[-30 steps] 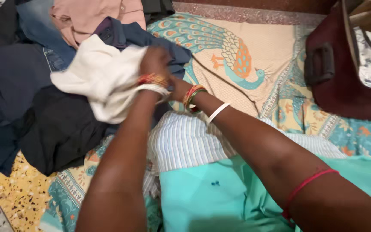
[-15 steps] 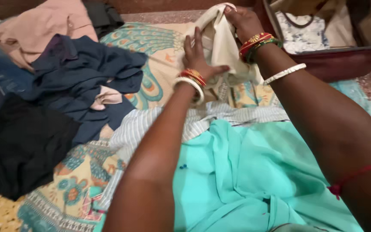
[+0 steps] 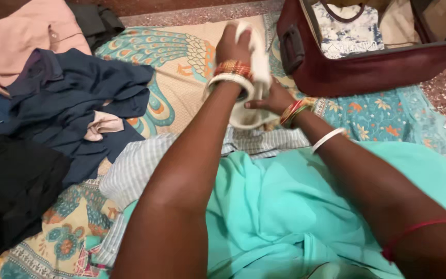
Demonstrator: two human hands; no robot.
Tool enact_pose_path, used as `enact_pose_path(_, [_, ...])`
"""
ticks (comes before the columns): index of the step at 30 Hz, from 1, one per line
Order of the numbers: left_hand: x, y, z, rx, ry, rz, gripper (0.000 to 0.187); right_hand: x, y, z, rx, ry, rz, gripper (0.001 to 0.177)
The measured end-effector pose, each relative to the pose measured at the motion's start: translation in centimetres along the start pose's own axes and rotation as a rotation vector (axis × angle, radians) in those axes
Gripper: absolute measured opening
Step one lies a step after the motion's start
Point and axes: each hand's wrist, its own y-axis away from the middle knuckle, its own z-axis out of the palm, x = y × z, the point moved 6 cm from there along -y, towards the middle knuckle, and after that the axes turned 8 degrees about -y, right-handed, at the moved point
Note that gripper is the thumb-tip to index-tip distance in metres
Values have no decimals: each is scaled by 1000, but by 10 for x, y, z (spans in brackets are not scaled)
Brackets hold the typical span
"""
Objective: The person folds a patterned t-shirt and a white t-shirt on a bed, then places them into an open suitcase. The person handles each garment by hand, smoothing and folding them before packing.
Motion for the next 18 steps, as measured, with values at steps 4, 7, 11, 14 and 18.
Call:
enact_pose_path(4, [35,-37,15,152,-115,215,41,33,-8,-45,346,198,75,50])
enact_pose_path(7, [24,-63,-2,164,-125,201,49,18,-36,-132,583,511,146,50])
enact_pose_path(11, [7,-102,-23,232,-83,53,64,-46,-31,-183,560,14,-334,31])
enact_pose_path(14, [-26,-64,-20,324,147,-256,76,-47,-22,-156,564,91,-60,49])
enact_pose_path(18, [-70,63,50,-68,802,-571,108,-9,6,-82,448,29,94,58])
